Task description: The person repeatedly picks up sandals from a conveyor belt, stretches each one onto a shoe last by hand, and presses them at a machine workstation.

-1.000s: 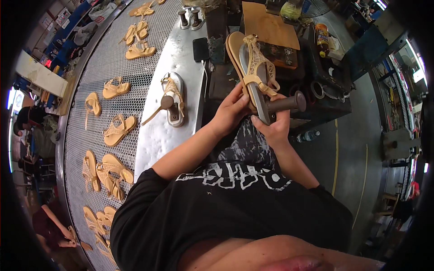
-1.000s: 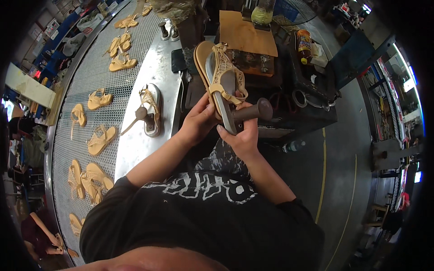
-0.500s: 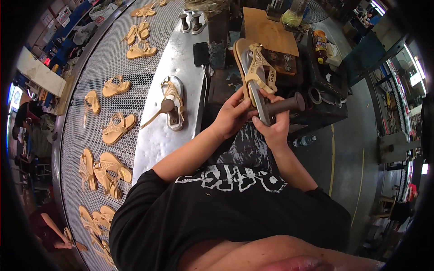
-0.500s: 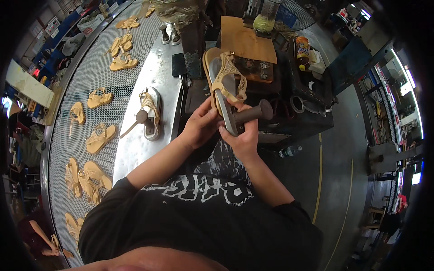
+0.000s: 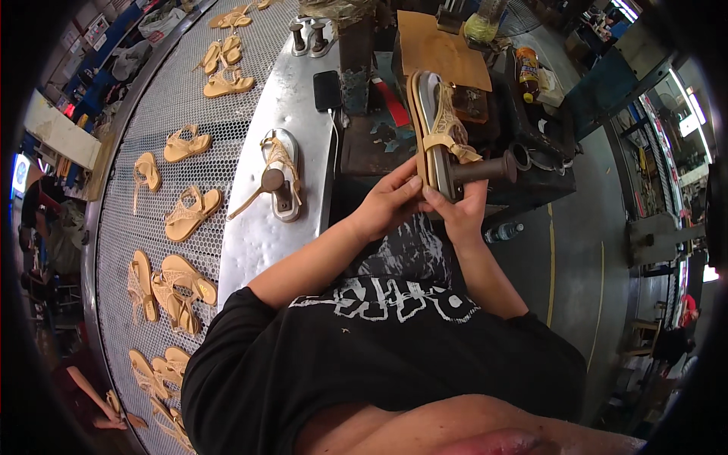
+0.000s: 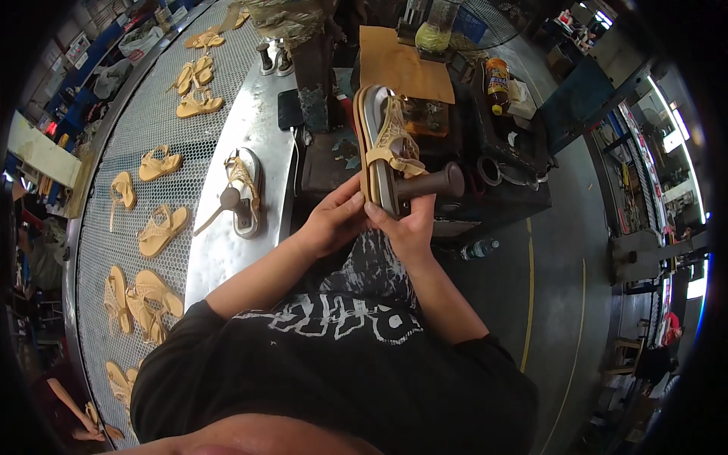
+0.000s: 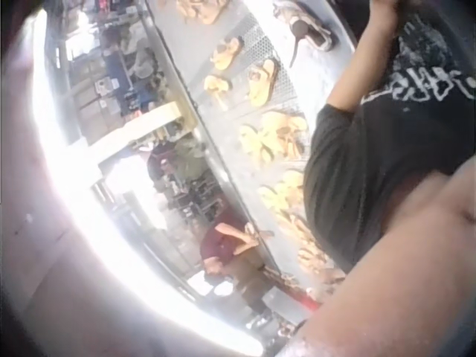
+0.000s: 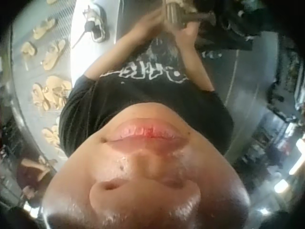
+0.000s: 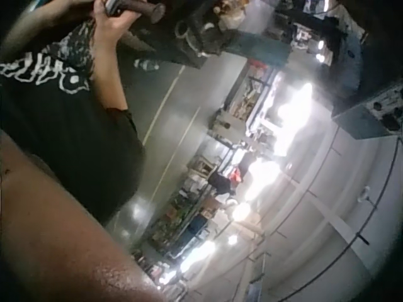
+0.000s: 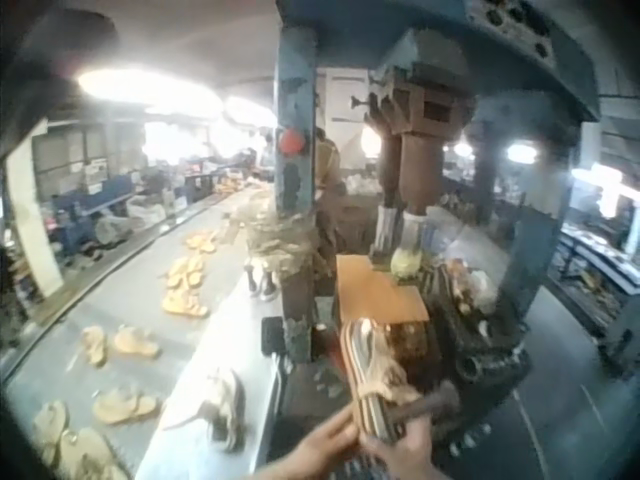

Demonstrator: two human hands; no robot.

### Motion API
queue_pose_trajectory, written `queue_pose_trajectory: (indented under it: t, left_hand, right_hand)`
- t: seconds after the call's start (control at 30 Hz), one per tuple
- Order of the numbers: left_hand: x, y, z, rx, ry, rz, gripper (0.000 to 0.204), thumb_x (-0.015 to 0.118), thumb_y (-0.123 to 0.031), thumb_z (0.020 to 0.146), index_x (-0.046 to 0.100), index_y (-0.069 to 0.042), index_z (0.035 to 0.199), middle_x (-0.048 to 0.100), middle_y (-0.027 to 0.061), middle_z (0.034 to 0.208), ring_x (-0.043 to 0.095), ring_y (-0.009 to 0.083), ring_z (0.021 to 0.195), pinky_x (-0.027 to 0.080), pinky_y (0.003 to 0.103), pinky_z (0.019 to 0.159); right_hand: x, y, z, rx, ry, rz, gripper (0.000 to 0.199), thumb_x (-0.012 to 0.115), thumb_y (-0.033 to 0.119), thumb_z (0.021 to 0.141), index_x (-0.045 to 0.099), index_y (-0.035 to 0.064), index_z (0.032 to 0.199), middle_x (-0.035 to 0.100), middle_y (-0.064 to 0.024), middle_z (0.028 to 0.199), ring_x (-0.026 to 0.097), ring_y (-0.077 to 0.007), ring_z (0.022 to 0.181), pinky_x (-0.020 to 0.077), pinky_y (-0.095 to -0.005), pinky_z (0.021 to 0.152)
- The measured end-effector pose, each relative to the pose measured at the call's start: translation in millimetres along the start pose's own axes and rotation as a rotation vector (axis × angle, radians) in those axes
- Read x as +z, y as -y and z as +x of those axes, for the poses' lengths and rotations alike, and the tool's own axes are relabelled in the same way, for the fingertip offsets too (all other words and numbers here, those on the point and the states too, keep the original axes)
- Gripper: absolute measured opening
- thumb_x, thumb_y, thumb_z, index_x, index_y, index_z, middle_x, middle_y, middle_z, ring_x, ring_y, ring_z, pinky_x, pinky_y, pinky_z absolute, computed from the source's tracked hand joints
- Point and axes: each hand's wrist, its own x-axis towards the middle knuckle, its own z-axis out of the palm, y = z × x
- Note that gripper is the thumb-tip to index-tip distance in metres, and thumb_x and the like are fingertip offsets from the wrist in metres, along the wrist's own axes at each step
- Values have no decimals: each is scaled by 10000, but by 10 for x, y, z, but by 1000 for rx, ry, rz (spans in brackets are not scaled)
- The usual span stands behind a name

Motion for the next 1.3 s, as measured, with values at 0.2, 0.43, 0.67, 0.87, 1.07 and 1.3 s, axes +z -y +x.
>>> queue_pose_trajectory:
  t: [0.2,0.43,0.67,0.87,1.07,1.3]
  left_hand:
    - [-4,-40,-40,-164,4,318,655,486,-36,954,177,-139,1522,463,67,1351,526,177,1162,442,301,927]
    - [60,-212,-758,-137,-210,667,421,498,19,917,526,-44,1333,606,107,1199,586,171,1098,447,302,941]
    - [-124,-1604,-1202,279,-19,1317,367,591,62,831,649,-52,1175,690,88,1079,660,171,907,518,308,777]
    - [-2439,-2954,-1098,-155,-403,2021,597,687,-11,726,524,-52,1299,566,152,1281,549,278,1163,459,400,950]
    - [-3509,-3296,-1294,-770,-507,2701,615,596,-75,812,373,-82,1385,441,160,1410,298,300,1402,330,435,1102]
    - [-2716,-3512,-1270,89,-949,2345,153,701,-153,714,651,-69,831,652,135,861,625,302,816,505,403,764]
  right_hand:
    - [-84,-59,364,-234,7,-454,644,737,57,702,486,-8,1292,525,-133,1307,508,-250,1190,390,-349,1009]
    - [-201,-599,1469,-38,-29,-721,689,772,175,675,435,-20,1244,604,-266,1105,605,-403,1026,485,-426,853]
    - [-493,-1380,2149,89,68,-899,699,806,341,699,477,-79,1152,604,-255,1072,594,-357,1046,441,-402,916]
    - [-550,-1206,2118,-145,-32,-768,696,814,255,725,462,-38,1249,577,-184,1190,555,-272,1108,409,-357,959]
    - [-389,-838,2075,-138,-18,-701,637,789,226,761,464,-32,1244,589,-159,1182,574,-232,1101,420,-319,939]
    - [-372,-855,2118,-124,25,-789,560,765,245,777,507,-37,1187,597,-179,1143,580,-255,1074,421,-329,932]
